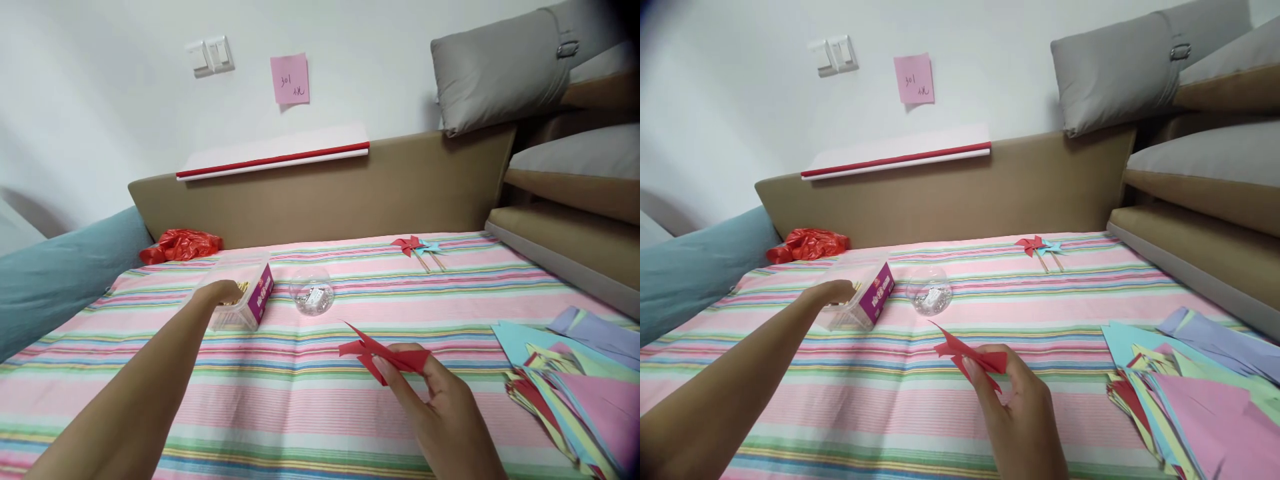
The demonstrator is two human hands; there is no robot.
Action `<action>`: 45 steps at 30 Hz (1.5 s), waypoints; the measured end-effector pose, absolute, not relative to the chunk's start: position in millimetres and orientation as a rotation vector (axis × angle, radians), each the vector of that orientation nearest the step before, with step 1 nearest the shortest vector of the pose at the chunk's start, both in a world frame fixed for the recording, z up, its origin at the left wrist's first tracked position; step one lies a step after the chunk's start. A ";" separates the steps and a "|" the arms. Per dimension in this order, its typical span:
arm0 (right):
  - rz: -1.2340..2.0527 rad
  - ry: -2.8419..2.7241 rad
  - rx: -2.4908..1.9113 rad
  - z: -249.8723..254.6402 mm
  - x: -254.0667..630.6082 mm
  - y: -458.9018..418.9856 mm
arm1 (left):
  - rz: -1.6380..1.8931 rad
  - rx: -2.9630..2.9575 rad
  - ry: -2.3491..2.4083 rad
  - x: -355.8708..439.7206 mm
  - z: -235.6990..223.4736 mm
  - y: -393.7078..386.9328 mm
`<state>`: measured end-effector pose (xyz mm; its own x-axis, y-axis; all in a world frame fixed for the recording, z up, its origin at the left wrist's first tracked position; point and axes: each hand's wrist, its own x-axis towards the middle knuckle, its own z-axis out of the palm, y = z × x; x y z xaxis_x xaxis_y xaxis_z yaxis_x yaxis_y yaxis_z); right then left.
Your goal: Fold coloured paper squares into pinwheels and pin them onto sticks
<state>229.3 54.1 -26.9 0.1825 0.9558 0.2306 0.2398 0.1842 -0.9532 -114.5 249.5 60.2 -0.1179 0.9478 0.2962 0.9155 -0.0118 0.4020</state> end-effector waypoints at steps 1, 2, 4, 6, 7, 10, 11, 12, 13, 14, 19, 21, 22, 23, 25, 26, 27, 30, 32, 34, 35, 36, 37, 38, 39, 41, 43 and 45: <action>0.799 -1.283 -1.317 -27.4 229.1 53.8 | 0.720 2.020 2.225 -114.4 67.6 245.5; 0.816 -1.262 -1.333 -27.2 228.3 53.3 | 0.651 1.996 2.291 -114.2 75.8 239.3; 0.869 -1.214 -1.347 -25.3 225.6 51.8 | 0.578 1.970 2.399 -111.4 91.3 217.7; 0.936 -1.171 -1.335 -21.6 222.2 49.7 | 0.602 1.993 2.434 -102.1 99.5 182.6; 0.967 -1.148 -1.321 -19.4 220.5 48.5 | 0.622 2.021 2.404 -94.4 99.0 161.3; 1.093 -1.058 -1.234 -12.3 216.2 44.3 | 0.906 2.084 1.893 -60.7 78.3 98.1; 1.142 -1.032 -1.198 -10.2 215.4 42.7 | 0.981 2.098 1.724 -48.0 67.1 81.6; 1.187 -1.015 -1.160 -8.4 214.8 41.3 | 0.991 2.108 1.592 -35.8 55.3 68.6; 1.220 -1.013 -1.124 -7.0 214.6 40.1 | 1.035 2.088 1.506 -24.7 43.7 59.4; 1.237 -1.025 -1.090 -6.1 214.7 39.2 | 1.058 2.057 1.436 -15.2 33.0 53.4; 1.186 -1.181 -0.913 -7.7 217.9 38.1 | 1.111 1.965 1.174 8.5 -4.0 50.3; 1.149 -1.245 -0.871 -9.1 218.9 36.6 | 1.094 1.924 1.097 10.9 -13.8 51.3; 1.125 -1.262 -0.868 -9.3 219.0 35.2 | 1.083 1.903 1.067 11.4 -18.1 51.3; 1.099 -1.269 -0.879 -9.2 218.9 33.3 | 1.074 1.884 1.042 11.7 -21.8 51.1; 1.035 -1.286 -0.924 -8.1 218.2 29.2 | 1.059 1.858 0.998 11.4 -27.5 50.2; 0.999 -1.311 -0.951 -7.1 217.8 27.3 | 1.063 1.853 0.974 11.0 -29.4 49.7; 0.962 -1.352 -0.973 -6.0 217.3 25.8 | 1.073 1.847 0.953 10.4 -30.8 49.1; 0.873 -1.466 -1.001 -3.2 215.8 24.0 | 1.098 1.835 0.911 8.4 -31.9 47.7; 0.843 -1.511 -1.001 -2.3 214.9 24.8 | 1.107 1.830 0.912 7.9 -30.8 46.9; 0.824 -1.536 -0.991 -2.2 214.2 26.1 | 1.114 1.819 0.906 8.4 -28.9 46.1; 0.815 -1.549 -0.978 -2.4 213.9 26.6 | 1.120 1.810 0.891 8.9 -27.7 45.6; 0.810 -1.558 -0.964 -2.4 213.6 26.9 | 1.123 1.800 0.865 9.6 -26.3 44.9; 0.805 -1.560 -0.952 -2.4 213.2 26.8 | 1.119 1.787 0.835 10.3 -24.8 44.2; 0.803 -1.553 -0.945 -2.1 212.7 26.4 | 1.111 1.768 0.806 11.0 -23.2 43.3; 0.803 -1.541 -0.940 -1.6 211.9 25.8 | 1.099 1.742 0.785 11.6 -21.7 42.2; 0.805 -1.505 -0.931 -0.1 209.8 24.5 | 1.060 1.677 0.775 12.4 -19.2 39.9; 0.803 -1.490 -0.894 1.7 207.4 24.0 | 1.019 1.632 0.816 12.9 -17.9 37.7; 0.791 -1.489 -0.835 3.3 205.8 24.8 | 0.977 1.625 0.880 13.0 -17.5 35.9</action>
